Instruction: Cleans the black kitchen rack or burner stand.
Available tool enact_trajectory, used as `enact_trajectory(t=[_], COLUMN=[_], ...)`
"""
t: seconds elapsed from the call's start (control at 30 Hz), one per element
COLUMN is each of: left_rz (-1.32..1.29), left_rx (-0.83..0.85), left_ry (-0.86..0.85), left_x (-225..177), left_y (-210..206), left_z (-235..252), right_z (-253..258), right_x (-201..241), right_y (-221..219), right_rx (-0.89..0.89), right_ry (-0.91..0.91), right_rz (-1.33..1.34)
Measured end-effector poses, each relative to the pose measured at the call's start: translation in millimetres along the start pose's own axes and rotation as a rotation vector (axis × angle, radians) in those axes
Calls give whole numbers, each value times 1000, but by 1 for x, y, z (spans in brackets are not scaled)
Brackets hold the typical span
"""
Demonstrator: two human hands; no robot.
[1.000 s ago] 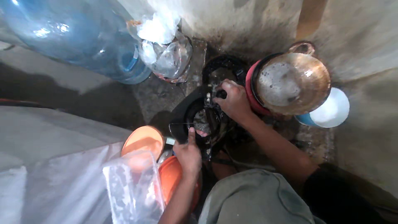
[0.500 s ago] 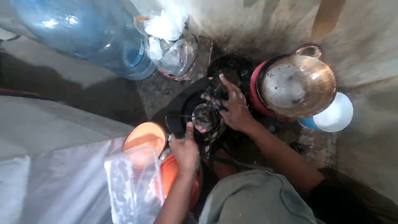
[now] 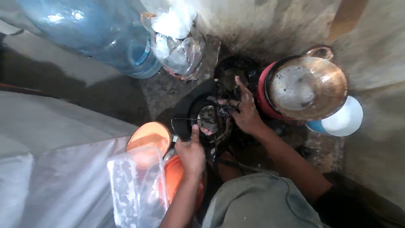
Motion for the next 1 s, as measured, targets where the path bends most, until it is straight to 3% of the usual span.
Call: enact_trajectory(t=[0.33,0.57,0.77,0.87,1.0], left_rz=[89,96,187,176,188], left_rx=[67,71,149,149,55], left_ry=[42,-134,-194,-160,-45], left_x=[0,-12,-15,-10,-5], left_y=[-5,-12,-25,-26,-23], left_z=[-2,-1,-10,-8,1], right_z=[-1,-22,-39,-35,-36], right_x=[13,-7,-6,-19,-36], right_y=[1,-4,-12,-12,18], right_rx=[-40,-94,191,277,22], right_ry=[237,-69,-278,-287,-430], right_rz=[4,-76,65,152,122])
Point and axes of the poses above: each hand's wrist, its own z-axis towards the middle knuckle, its own y-axis out of the back of the hand, x = y × z, the point moved 8 cm from there along z, towards the middle knuckle, and after that the axes turned 15 degrees about -z, right-handed, at the moved point
